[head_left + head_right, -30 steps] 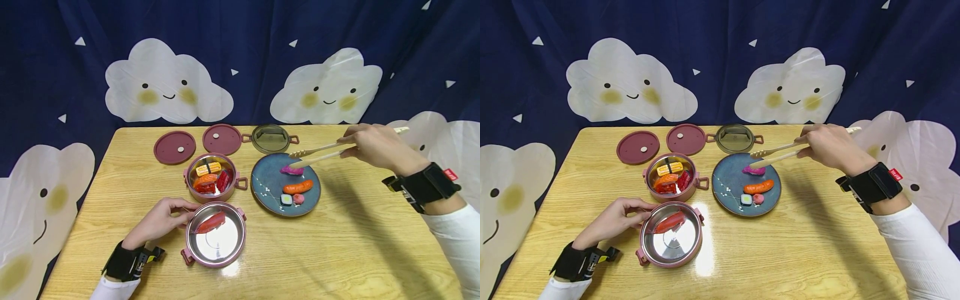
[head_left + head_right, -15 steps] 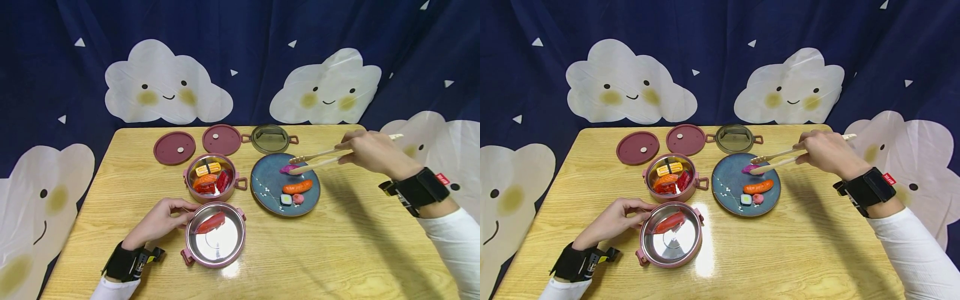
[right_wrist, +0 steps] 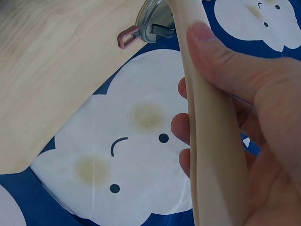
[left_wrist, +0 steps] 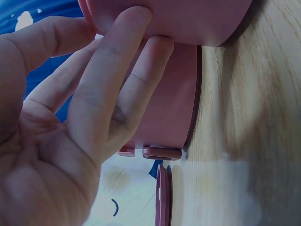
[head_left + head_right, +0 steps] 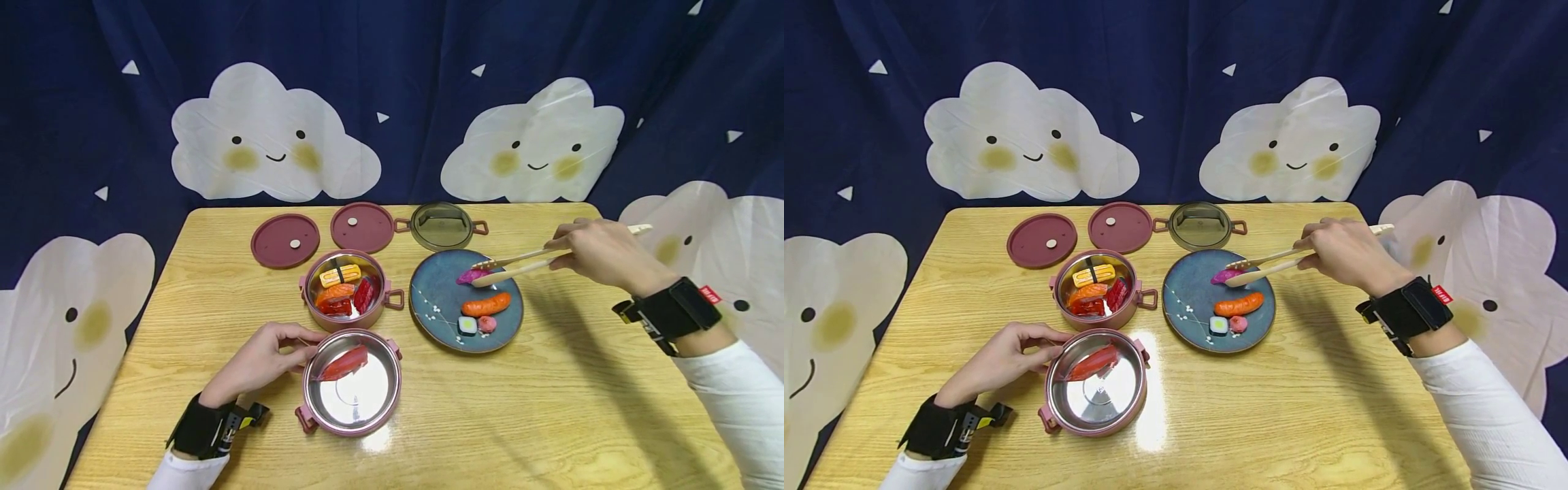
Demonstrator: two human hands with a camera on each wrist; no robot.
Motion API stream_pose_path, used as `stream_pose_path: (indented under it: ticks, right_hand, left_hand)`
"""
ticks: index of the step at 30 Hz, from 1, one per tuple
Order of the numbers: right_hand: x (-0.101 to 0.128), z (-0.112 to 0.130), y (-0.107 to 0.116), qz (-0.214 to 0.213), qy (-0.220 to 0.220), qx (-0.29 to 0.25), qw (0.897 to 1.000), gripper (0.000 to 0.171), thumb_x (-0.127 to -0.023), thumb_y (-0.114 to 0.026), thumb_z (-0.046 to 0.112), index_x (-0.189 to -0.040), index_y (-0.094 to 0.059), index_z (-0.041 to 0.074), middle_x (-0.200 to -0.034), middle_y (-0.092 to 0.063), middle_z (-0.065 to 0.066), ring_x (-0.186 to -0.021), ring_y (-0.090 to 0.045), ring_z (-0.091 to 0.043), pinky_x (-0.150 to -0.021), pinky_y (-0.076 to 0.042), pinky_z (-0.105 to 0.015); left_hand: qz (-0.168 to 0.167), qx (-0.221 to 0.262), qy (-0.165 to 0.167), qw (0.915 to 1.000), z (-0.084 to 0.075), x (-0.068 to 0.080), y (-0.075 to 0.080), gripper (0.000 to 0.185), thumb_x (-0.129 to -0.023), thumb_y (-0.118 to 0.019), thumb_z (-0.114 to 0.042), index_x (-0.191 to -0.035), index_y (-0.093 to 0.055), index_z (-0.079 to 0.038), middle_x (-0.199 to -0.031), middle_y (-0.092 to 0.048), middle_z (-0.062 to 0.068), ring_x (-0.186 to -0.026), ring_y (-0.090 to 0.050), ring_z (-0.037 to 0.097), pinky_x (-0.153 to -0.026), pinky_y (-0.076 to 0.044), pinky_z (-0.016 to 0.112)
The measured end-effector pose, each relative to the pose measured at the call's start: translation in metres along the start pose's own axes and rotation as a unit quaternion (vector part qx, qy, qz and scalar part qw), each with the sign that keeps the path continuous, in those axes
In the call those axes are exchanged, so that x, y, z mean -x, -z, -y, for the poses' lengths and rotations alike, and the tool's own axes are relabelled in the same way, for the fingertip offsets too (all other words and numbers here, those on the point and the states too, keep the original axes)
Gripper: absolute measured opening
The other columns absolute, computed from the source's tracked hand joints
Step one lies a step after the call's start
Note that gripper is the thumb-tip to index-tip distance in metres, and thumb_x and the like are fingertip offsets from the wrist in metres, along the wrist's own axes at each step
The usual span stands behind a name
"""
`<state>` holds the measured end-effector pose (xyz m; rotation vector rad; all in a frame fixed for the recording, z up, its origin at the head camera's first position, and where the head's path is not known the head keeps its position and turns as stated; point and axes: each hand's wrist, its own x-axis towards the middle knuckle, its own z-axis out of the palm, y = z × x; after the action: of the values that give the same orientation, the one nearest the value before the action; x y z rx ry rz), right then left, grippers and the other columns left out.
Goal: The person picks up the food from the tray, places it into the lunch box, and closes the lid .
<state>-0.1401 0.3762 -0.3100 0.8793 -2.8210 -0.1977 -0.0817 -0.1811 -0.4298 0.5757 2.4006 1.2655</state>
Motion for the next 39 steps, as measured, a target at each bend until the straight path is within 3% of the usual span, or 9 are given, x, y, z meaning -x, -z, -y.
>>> stream_pose_path:
  ticks: [16,22,33,39]
  right_hand:
    - [0.0,-0.001,0.002,-0.036,0.028,0.011,0.999,0.025,-0.072,-0.095,0.019,-0.094,-0.084,0.014,-0.087,-0.074,0.003,-0.075,-0.067,-0.017,-0.06,-0.051,-0.036]
    - [0.001,0.002,0.009,-0.052,0.033,0.015,0.998,0.027,-0.071,-0.096,0.019,-0.094,-0.084,0.014,-0.086,-0.073,0.002,-0.075,-0.067,-0.017,-0.061,-0.051,-0.036]
    - [0.001,0.019,0.03,-0.069,0.044,0.021,0.996,0.029,-0.072,-0.095,0.02,-0.098,-0.085,0.014,-0.086,-0.073,0.002,-0.072,-0.064,-0.014,-0.058,-0.048,-0.031]
    - [-0.001,0.035,0.042,-0.093,0.068,0.017,0.993,0.03,-0.071,-0.095,0.021,-0.098,-0.085,0.012,-0.088,-0.075,0.001,-0.074,-0.066,-0.018,-0.06,-0.052,-0.036]
  left_hand:
    - [-0.003,0.001,-0.002,1.0,-0.001,0.0,-0.002,0.023,-0.1,-0.073,-0.017,-0.122,-0.08,-0.015,-0.12,-0.08,0.002,-0.115,-0.069,0.021,-0.098,-0.053,0.03]
    - [-0.006,-0.002,0.001,1.0,-0.002,0.0,-0.002,0.023,-0.1,-0.073,-0.018,-0.121,-0.08,-0.017,-0.118,-0.08,0.0,-0.113,-0.069,0.018,-0.097,-0.053,0.029]
    - [-0.01,-0.007,0.003,0.9999,-0.002,0.0,-0.002,0.022,-0.099,-0.073,-0.018,-0.12,-0.081,-0.018,-0.117,-0.081,-0.001,-0.105,-0.067,0.011,-0.091,-0.052,0.026]
    - [-0.011,-0.004,0.003,0.9999,-0.002,0.0,-0.001,0.022,-0.099,-0.073,-0.018,-0.12,-0.081,-0.019,-0.116,-0.081,-0.001,-0.105,-0.067,0.011,-0.09,-0.052,0.026]
